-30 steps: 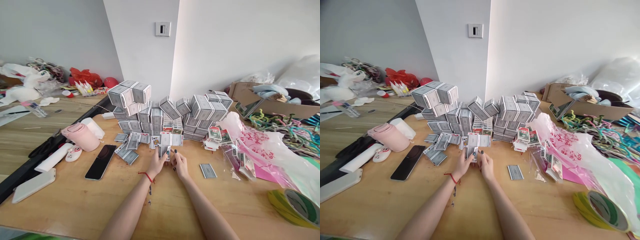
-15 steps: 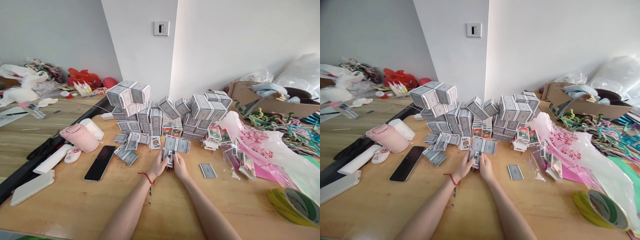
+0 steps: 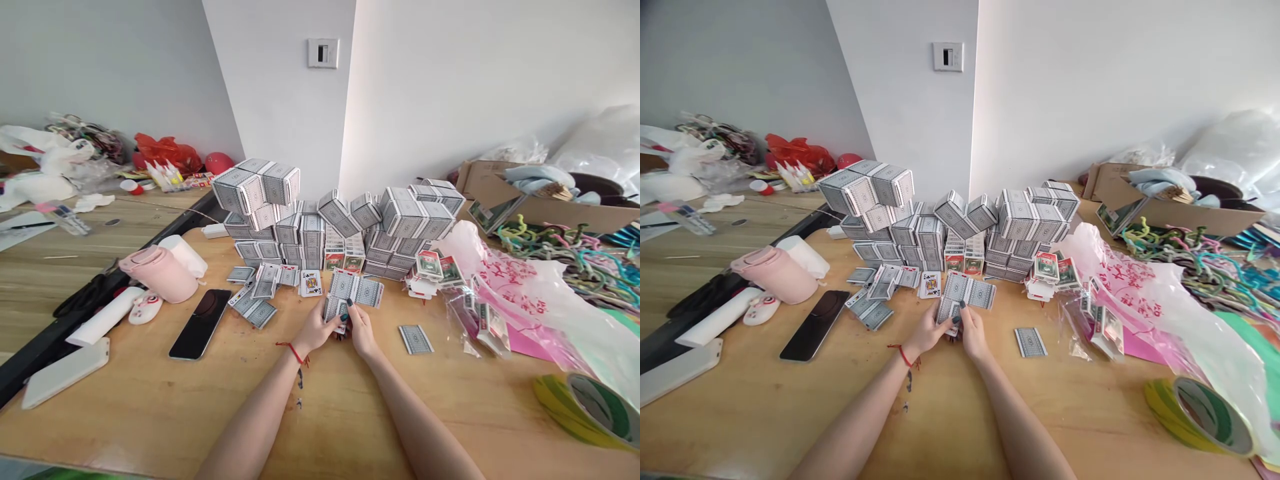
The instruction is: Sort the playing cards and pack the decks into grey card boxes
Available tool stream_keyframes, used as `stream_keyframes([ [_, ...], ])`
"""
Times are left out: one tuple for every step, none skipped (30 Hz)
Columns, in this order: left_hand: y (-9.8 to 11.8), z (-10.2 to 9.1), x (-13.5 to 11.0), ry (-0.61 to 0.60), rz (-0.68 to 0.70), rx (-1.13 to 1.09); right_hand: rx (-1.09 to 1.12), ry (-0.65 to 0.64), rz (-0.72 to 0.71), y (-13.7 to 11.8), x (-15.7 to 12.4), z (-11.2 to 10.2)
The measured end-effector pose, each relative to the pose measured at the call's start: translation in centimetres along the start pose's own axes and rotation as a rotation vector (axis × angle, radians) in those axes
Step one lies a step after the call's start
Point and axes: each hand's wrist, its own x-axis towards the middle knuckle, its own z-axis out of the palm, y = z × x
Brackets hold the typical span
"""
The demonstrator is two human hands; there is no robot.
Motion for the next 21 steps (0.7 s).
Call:
stream_keyframes([
  [-0.09,-0.05,0.07,0.001,-0.001,0.004,0.017,-0.011,0.0,0.13,-0.01,-0.03],
  [-0.13,-0.1,0.13,0.003,0.0,0.007,0.026,-0.031,-0.004,0.22,-0.03,-0.05],
  [-0.14,-0.14,0.18,0.007,0.001,0.008,0.033,-0.061,-0.011,0.27,-0.07,-0.06],
  [-0.13,-0.18,0.23,0.014,0.001,0.009,0.041,-0.099,-0.018,0.25,-0.1,-0.06],
  [-0.1,-0.2,0.27,0.023,0.0,0.009,0.054,-0.142,-0.022,0.18,-0.14,-0.06],
  [-0.07,-0.23,0.29,0.033,-0.004,0.009,0.073,-0.182,-0.024,0.05,-0.17,-0.04],
  [-0.04,-0.25,0.3,0.043,-0.01,0.01,0.09,-0.212,-0.027,-0.1,-0.19,-0.03],
  [-0.03,-0.27,0.3,0.053,-0.017,0.013,0.104,-0.233,-0.028,-0.27,-0.2,-0.01],
  [-0.01,-0.29,0.3,0.063,-0.025,0.018,0.111,-0.25,-0.03,-0.42,-0.19,-0.01],
  [0.0,-0.32,0.29,0.073,-0.033,0.025,0.116,-0.268,-0.029,-0.54,-0.17,-0.01],
  [0.02,-0.35,0.28,0.081,-0.039,0.032,0.118,-0.284,-0.029,-0.62,-0.14,-0.03],
  [0.05,-0.37,0.28,0.091,-0.043,0.038,0.12,-0.298,-0.027,-0.66,-0.1,-0.05],
  [0.1,-0.4,0.27,0.101,-0.043,0.045,0.122,-0.309,-0.023,-0.66,-0.06,-0.09],
  [0.16,-0.41,0.26,0.112,-0.038,0.051,0.127,-0.314,-0.016,-0.63,-0.02,-0.12],
  [0.21,-0.42,0.26,0.12,-0.031,0.056,0.131,-0.314,-0.009,-0.57,0.02,-0.16],
  [0.25,-0.41,0.25,0.121,-0.027,0.059,0.133,-0.309,0.0,-0.5,0.05,-0.19],
  [0.27,-0.39,0.24,0.116,-0.03,0.055,0.132,-0.301,0.01,-0.44,0.07,-0.21],
  [0.25,-0.36,0.23,0.103,-0.042,0.044,0.129,-0.292,0.021,-0.4,0.07,-0.23],
  [0.2,-0.33,0.23,0.086,-0.06,0.027,0.124,-0.286,0.034,-0.37,0.07,-0.24],
  [0.12,-0.28,0.23,0.067,-0.082,0.007,0.117,-0.281,0.048,-0.37,0.07,-0.24],
  [0.01,-0.24,0.24,0.05,-0.102,-0.012,0.108,-0.278,0.059,-0.39,0.06,-0.24],
])
